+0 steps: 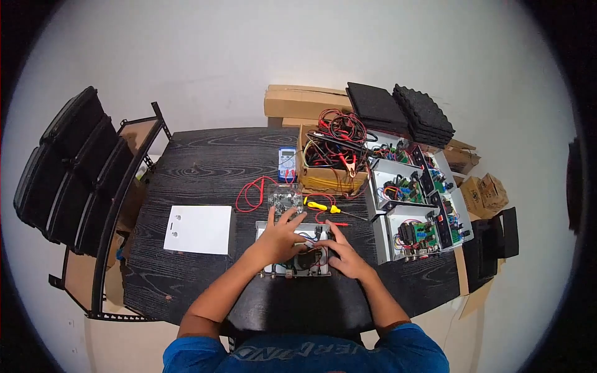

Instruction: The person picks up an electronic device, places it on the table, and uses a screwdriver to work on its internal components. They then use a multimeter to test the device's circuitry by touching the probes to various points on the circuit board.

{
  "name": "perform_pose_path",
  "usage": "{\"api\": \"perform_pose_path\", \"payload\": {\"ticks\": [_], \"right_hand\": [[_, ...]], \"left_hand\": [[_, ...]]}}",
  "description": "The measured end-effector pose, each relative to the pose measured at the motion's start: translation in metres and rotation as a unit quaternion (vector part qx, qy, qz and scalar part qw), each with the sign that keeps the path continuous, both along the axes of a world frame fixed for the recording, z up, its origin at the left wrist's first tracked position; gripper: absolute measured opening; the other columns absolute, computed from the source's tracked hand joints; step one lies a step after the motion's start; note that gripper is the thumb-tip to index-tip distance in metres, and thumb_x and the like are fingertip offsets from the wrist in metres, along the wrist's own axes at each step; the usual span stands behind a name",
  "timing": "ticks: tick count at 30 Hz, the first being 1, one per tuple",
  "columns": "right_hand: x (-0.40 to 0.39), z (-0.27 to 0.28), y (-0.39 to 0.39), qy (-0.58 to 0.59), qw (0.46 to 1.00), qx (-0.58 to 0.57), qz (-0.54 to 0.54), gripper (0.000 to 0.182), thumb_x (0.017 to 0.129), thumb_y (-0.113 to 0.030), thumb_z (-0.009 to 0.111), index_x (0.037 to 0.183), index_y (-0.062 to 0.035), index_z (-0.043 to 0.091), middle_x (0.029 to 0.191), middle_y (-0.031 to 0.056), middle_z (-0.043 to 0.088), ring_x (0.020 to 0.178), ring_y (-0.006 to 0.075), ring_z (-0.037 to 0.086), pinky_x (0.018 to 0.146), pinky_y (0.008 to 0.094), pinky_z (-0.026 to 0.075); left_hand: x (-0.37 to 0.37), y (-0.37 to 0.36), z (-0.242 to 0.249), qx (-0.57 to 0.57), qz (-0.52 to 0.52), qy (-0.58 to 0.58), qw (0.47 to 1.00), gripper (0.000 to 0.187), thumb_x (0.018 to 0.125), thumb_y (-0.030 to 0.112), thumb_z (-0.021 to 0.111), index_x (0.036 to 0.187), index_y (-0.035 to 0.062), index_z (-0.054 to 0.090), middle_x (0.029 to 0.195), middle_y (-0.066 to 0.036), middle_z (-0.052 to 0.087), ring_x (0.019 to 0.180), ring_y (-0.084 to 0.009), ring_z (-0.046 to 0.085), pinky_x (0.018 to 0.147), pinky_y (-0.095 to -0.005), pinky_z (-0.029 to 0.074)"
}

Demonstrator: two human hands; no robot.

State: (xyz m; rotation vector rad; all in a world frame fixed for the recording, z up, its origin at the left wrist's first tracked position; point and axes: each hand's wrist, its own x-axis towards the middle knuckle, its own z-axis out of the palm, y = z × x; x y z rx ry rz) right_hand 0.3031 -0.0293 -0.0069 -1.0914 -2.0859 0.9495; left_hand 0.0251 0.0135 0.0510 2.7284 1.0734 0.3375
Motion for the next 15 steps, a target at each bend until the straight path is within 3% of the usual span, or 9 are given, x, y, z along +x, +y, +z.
{"api": "perform_pose_path", "payload": {"ticks": [2,5,8,15], "right_hand": [[-0.004,-0.001,-0.003,0.001,0.999,0.011,-0.043,0.066,0.073,-0.034,0.095,0.132,-0.0167,0.072,0.171,0.0294,0.020,0.157,0.0475,0.024,0.125,0.0541,0.028],[-0.017,0.006,-0.005,-0.008,0.997,0.041,-0.059,0.057,0.073,-0.032,0.095,0.126,-0.0170,0.077,0.169,0.0293,0.025,0.156,0.0471,0.027,0.125,0.0538,0.028],[-0.025,0.016,-0.005,-0.040,0.996,0.034,-0.076,0.053,0.071,-0.029,0.096,0.121,-0.0171,0.079,0.169,0.0288,0.027,0.155,0.0462,0.031,0.124,0.0527,0.030],[-0.023,0.007,0.000,-0.041,0.995,0.030,-0.081,0.055,0.066,-0.031,0.098,0.118,-0.0197,0.081,0.168,0.0298,0.028,0.153,0.0471,0.035,0.123,0.0523,0.032]], "left_hand": [[-0.008,-0.002,-0.004,-0.003,-0.012,-0.040,0.999,0.039,0.090,0.049,0.078,0.122,0.0268,0.081,0.169,-0.017,0.034,0.157,-0.0432,0.025,0.123,-0.0742,0.014],[-0.013,-0.010,0.020,-0.041,-0.016,0.012,0.999,0.074,0.077,0.071,0.079,0.136,0.0263,0.074,0.173,-0.023,0.021,0.159,-0.0491,0.016,0.124,-0.0722,0.011],[-0.016,-0.018,0.036,-0.112,-0.024,0.070,0.991,0.102,0.058,0.081,0.083,0.143,0.0256,0.069,0.175,-0.024,0.012,0.160,-0.0499,0.011,0.124,-0.0727,0.009],[-0.017,-0.018,0.039,-0.120,-0.029,0.123,0.985,0.116,0.054,0.077,0.087,0.153,0.0240,0.058,0.175,-0.022,0.010,0.161,-0.0478,0.011,0.124,-0.0735,0.009]]}}
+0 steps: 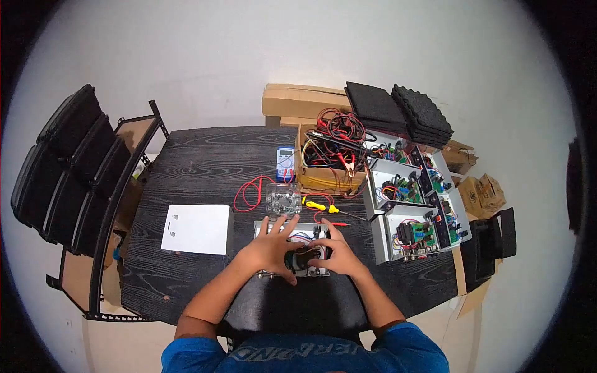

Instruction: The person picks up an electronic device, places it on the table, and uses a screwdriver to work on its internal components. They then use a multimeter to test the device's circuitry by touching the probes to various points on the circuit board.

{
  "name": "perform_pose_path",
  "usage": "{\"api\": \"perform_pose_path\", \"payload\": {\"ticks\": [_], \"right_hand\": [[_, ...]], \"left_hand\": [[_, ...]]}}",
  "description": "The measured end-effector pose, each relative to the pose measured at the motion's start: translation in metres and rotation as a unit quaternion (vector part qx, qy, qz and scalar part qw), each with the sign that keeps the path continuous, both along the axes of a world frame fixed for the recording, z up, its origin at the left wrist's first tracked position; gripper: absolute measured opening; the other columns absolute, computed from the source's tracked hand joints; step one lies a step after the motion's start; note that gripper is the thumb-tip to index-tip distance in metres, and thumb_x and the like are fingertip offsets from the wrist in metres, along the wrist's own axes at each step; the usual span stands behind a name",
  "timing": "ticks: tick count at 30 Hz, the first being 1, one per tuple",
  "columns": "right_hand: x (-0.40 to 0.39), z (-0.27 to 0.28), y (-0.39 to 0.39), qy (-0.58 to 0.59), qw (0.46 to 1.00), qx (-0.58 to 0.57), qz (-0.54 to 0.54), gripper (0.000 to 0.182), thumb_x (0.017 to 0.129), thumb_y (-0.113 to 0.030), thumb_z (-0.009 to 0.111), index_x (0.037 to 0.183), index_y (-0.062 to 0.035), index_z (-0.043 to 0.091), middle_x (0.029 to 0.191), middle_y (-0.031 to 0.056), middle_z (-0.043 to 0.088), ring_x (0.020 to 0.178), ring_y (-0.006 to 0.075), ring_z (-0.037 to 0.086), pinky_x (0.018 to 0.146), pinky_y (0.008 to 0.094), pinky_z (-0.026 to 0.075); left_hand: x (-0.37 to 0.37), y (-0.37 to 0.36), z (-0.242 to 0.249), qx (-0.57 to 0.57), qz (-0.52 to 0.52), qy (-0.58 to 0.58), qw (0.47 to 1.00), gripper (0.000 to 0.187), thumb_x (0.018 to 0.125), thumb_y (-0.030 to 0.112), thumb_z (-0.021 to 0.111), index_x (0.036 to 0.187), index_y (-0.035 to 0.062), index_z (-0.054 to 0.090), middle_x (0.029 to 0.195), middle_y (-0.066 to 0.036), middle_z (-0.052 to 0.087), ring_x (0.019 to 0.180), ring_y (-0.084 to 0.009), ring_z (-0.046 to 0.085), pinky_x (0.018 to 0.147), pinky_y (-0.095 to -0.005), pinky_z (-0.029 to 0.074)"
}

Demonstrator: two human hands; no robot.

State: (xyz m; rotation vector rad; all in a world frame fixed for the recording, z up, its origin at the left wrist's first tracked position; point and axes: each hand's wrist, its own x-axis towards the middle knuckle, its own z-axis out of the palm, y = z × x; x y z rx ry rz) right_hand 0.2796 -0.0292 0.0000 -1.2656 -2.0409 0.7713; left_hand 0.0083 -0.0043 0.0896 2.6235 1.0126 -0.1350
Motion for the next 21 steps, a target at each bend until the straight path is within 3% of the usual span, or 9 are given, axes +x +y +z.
{"api": "perform_pose_path", "payload": {"ticks": [11,21], "right_hand": [[-0.0048,-0.0016,-0.0025,0.001,1.000,0.015,-0.018,0.053,0.063,-0.032,0.098,0.112,-0.0171,0.083,0.167,0.0319,0.030,0.153,0.0472,0.035,0.123,0.0531,0.031],[-0.0103,0.0017,-0.0064,0.017,0.999,0.009,-0.042,0.050,0.067,-0.025,0.095,0.114,-0.0140,0.081,0.166,0.0331,0.031,0.153,0.0468,0.037,0.123,0.0521,0.032]], "left_hand": [[-0.0024,0.0024,-0.0124,0.015,0.002,-0.032,0.999,0.124,0.054,0.075,0.089,0.155,0.0134,0.052,0.174,-0.022,0.017,0.160,-0.0447,0.016,0.124,-0.0726,0.012],[0.0002,-0.0001,-0.0060,0.030,-0.001,-0.026,0.999,0.116,0.055,0.077,0.087,0.153,0.0217,0.056,0.172,-0.022,0.021,0.159,-0.0466,0.018,0.122,-0.0751,0.013]]}}
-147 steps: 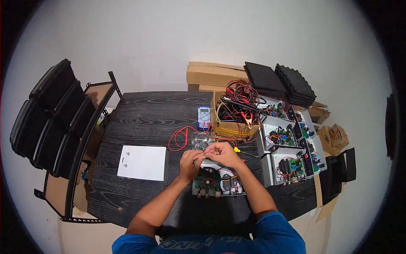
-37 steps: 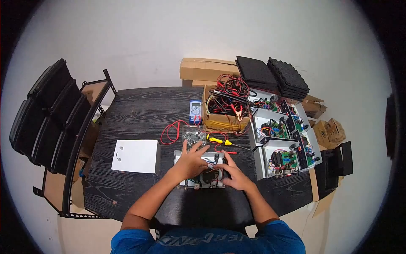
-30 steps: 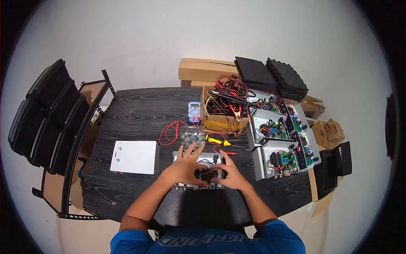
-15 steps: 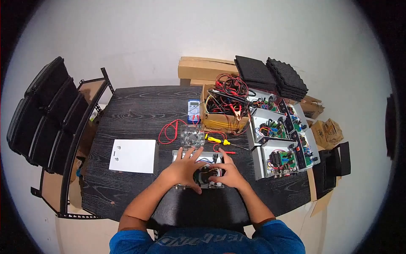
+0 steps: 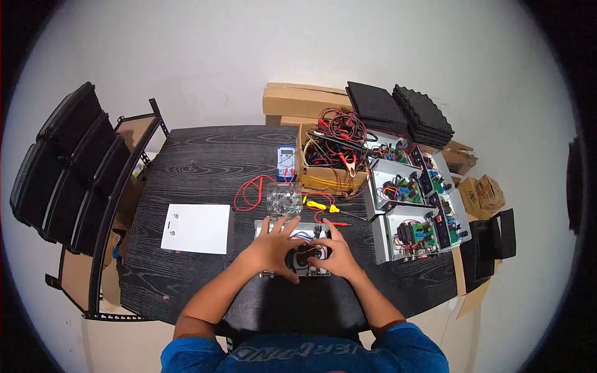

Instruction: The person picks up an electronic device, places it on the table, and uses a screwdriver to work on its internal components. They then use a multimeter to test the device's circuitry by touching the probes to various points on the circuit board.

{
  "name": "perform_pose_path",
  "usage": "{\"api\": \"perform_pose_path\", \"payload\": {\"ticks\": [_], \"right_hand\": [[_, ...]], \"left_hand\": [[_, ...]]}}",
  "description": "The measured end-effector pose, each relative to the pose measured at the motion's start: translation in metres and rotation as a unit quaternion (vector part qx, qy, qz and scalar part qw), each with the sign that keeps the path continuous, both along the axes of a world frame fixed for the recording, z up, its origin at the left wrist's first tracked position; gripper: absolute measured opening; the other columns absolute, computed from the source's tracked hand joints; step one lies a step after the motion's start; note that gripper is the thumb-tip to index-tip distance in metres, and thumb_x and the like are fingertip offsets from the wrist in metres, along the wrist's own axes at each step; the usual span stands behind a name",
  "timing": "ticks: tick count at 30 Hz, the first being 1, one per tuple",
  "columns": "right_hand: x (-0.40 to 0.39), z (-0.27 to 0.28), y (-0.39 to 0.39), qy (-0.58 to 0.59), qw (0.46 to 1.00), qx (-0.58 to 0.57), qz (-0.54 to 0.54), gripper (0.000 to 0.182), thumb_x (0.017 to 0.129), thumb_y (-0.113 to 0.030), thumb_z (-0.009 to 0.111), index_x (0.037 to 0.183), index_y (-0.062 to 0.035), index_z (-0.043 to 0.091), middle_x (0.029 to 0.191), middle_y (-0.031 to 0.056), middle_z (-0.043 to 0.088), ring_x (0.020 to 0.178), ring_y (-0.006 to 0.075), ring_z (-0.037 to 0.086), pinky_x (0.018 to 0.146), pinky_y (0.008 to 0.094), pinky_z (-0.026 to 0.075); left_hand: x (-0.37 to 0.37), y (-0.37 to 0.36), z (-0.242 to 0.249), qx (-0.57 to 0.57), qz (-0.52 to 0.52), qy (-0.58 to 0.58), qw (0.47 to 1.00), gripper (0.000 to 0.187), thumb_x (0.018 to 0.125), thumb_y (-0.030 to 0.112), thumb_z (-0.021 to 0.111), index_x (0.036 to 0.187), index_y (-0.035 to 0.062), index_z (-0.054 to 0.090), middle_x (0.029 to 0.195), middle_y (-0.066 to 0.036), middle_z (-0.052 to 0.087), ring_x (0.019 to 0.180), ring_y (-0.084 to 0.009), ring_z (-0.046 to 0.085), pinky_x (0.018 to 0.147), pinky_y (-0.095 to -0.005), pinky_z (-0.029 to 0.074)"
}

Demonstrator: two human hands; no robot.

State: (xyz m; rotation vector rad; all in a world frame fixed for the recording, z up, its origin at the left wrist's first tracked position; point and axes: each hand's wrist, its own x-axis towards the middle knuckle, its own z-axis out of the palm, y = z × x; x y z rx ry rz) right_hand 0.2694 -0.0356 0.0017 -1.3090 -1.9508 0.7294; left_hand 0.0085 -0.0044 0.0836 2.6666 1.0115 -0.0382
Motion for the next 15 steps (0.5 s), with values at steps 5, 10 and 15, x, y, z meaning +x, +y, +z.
{"api": "perform_pose_path", "payload": {"ticks": [5,10,15], "right_hand": [[-0.0015,-0.0018,0.0001,0.011,1.000,0.021,-0.006,0.050,0.068,-0.020,0.093,0.116,-0.0136,0.081,0.165,0.0333,0.033,0.151,0.0455,0.041,0.122,0.0502,0.035],[-0.0018,0.0006,-0.0005,0.010,1.000,0.022,-0.006,0.050,0.068,-0.017,0.092,0.116,-0.0149,0.081,0.164,0.0335,0.034,0.150,0.0449,0.043,0.122,0.0486,0.036],[-0.0015,-0.0001,-0.0001,0.018,1.000,0.024,0.000,0.051,0.067,-0.016,0.092,0.117,-0.0150,0.081,0.164,0.0332,0.035,0.149,0.0449,0.044,0.121,0.0486,0.037]], "left_hand": [[0.0019,-0.0007,-0.0039,0.008,0.007,-0.001,1.000,0.116,0.056,0.078,0.087,0.153,0.0222,0.057,0.173,-0.022,0.021,0.159,-0.0462,0.019,0.122,-0.0747,0.014],[0.0022,-0.0025,-0.0028,0.012,0.007,0.001,1.000,0.118,0.055,0.079,0.086,0.153,0.0208,0.057,0.172,-0.023,0.020,0.158,-0.0472,0.019,0.122,-0.0750,0.014],[0.0076,-0.0086,0.0018,0.048,0.008,0.013,0.999,0.116,0.053,0.074,0.088,0.150,0.0174,0.061,0.168,-0.026,0.027,0.155,-0.0483,0.025,0.121,-0.0749,0.017]]}}
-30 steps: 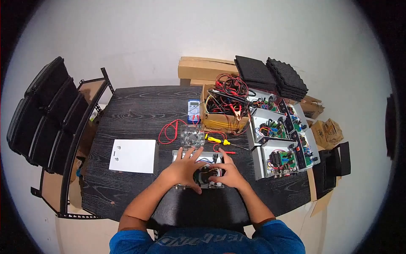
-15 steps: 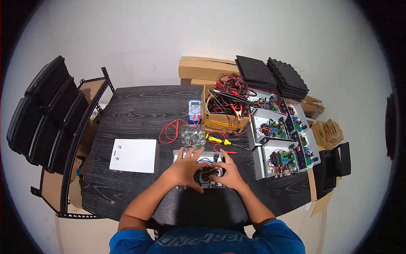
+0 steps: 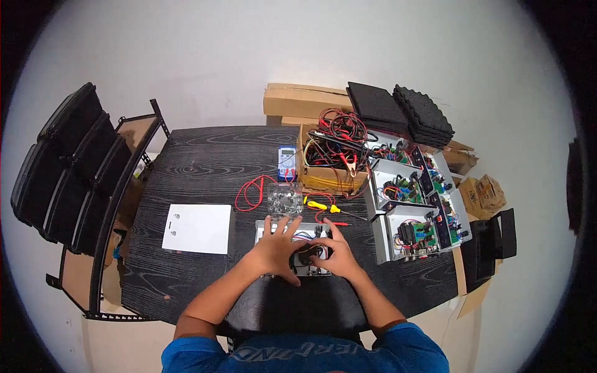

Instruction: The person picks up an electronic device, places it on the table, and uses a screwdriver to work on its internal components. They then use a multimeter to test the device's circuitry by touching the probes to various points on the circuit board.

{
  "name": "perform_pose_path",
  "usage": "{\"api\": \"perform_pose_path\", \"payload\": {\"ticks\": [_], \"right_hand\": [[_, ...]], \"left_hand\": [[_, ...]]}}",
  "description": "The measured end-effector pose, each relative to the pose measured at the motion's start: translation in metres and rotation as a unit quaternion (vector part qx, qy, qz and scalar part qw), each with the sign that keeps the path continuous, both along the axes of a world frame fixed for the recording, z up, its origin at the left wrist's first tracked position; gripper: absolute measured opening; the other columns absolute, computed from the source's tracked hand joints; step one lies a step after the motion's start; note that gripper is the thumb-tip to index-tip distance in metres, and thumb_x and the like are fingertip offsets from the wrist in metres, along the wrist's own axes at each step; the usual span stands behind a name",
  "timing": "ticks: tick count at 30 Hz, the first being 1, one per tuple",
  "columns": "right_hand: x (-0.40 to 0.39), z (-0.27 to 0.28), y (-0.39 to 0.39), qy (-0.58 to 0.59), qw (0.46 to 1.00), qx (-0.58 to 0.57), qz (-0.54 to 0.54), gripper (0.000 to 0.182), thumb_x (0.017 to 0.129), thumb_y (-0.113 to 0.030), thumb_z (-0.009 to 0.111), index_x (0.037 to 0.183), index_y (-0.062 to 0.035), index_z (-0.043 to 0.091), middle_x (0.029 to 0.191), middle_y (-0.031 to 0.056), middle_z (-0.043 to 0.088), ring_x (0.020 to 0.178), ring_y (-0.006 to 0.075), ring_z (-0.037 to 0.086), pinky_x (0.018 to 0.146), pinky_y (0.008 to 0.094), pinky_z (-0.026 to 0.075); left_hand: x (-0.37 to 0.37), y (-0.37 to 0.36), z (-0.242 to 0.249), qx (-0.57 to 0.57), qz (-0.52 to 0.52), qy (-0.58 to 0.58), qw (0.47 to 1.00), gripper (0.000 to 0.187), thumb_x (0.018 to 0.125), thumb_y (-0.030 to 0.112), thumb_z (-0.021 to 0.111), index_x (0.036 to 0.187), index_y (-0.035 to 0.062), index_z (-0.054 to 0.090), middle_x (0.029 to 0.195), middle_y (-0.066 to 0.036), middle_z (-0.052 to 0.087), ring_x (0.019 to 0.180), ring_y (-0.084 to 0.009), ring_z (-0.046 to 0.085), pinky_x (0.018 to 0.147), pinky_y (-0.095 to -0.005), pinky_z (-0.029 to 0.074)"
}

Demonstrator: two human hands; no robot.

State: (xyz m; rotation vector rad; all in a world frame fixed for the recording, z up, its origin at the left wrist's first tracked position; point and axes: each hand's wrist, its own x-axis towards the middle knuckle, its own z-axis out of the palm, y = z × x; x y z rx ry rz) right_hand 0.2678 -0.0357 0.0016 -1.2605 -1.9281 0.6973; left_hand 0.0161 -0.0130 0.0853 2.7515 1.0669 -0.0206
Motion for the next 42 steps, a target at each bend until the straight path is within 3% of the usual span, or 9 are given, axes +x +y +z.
{"api": "perform_pose_path", "payload": {"ticks": [6,9,10,13,17,21,24,37,42], "right_hand": [[0.010,-0.009,0.004,0.030,0.999,-0.006,0.034,0.061,0.078,-0.015,0.085,0.137,-0.0146,0.069,0.167,0.0258,0.035,0.153,0.0422,0.039,0.122,0.0497,0.034],[0.009,-0.018,0.007,0.229,0.973,-0.034,0.011,0.072,0.091,-0.031,0.076,0.155,-0.0090,0.049,0.167,0.0204,0.036,0.152,0.0358,0.040,0.121,0.0471,0.035],[0.006,-0.015,0.003,0.317,0.948,-0.028,0.025,0.087,0.100,-0.055,0.061,0.162,-0.0023,0.032,0.167,0.0163,0.037,0.151,0.0316,0.040,0.118,0.0436,0.035],[-0.006,-0.006,-0.005,0.409,0.910,0.053,-0.052,0.103,0.098,-0.073,0.050,0.164,-0.0001,0.020,0.168,0.0196,0.032,0.148,0.0313,0.041,0.117,0.0432,0.033],[-0.016,-0.023,-0.015,0.246,0.965,0.094,0.013,0.131,0.085,-0.085,0.060,0.167,0.0032,0.008,0.171,0.0240,0.024,0.153,0.0388,0.033,0.122,0.0485,0.030],[-0.029,-0.010,-0.020,0.090,0.981,0.126,0.117,0.131,0.077,-0.054,0.088,0.166,0.0023,0.012,0.172,0.0299,0.014,0.158,0.0450,0.022,0.127,0.0530,0.023],[-0.042,0.005,-0.016,0.020,0.970,0.179,0.161,0.123,0.079,-0.047,0.088,0.166,0.0003,0.014,0.170,0.0313,0.017,0.156,0.0477,0.025,0.127,0.0541,0.025],[-0.058,0.008,0.011,-0.057,0.966,0.203,0.146,0.123,0.066,-0.049,0.097,0.159,-0.0036,0.030,0.161,0.0279,0.036,0.145,0.0486,0.043,0.119,0.0569,0.040],[-0.055,0.008,0.011,-0.048,0.971,0.187,0.140,0.120,0.065,-0.047,0.096,0.158,-0.0047,0.033,0.159,0.0259,0.039,0.145,0.0469,0.045,0.119,0.0557,0.040]], "left_hand": [[0.005,0.003,0.003,0.009,-0.008,-0.023,1.000,0.101,0.053,0.064,0.091,0.139,0.0145,0.070,0.158,-0.027,0.039,0.147,-0.0470,0.036,0.120,-0.0705,0.024],[-0.005,0.005,0.007,0.000,-0.018,-0.114,0.993,0.099,0.052,0.058,0.093,0.137,0.0136,0.071,0.156,-0.027,0.041,0.145,-0.0471,0.038,0.121,-0.0651,0.027],[-0.012,0.008,0.009,-0.007,-0.025,-0.172,0.985,0.100,0.050,0.055,0.094,0.138,0.0136,0.070,0.156,-0.027,0.040,0.145,-0.0473,0.039,0.121,-0.0633,0.028],[-0.021,0.012,0.019,-0.019,-0.034,-0.286,0.957,0.106,0.044,0.046,0.096,0.141,0.0140,0.069,0.158,-0.029,0.038,0.145,-0.0480,0.039,0.122,-0.0583,0.028],[-0.020,0.015,0.002,-0.002,-0.031,-0.431,0.902,0.108,0.044,0.043,0.096,0.145,0.0167,0.066,0.158,-0.031,0.036,0.146,-0.0496,0.037,0.123,-0.0562,0.028],[-0.008,0.016,-0.072,-0.021,-0.045,-0.572,0.818,0.111,0.052,0.053,0.092,0.147,0.0039,0.061,0.162,-0.033,0.025,0.149,-0.0488,0.037,0.123,-0.0539,0.028],[-0.009,0.014,-0.094,-0.009,-0.063,-0.608,0.792,0.112,0.061,0.071,0.083,0.144,-0.0005,0.061,0.162,-0.035,0.020,0.149,-0.0516,0.036,0.122,-0.0549,0.029],[-0.020,0.018,-0.109,-0.058,-0.020,-0.673,0.737,0.129,0.063,0.093,0.070,0.147,-0.0034,0.056,0.166,-0.032,0.014,0.152,-0.0517,0.029,0.125,-0.0581,0.020],[-0.021,0.020,-0.112,0.001,-0.018,-0.633,0.774,0.129,0.065,0.096,0.064,0.148,-0.0018,0.053,0.165,-0.032,0.013,0.151,-0.0513,0.026,0.123,-0.0614,0.022]]}}
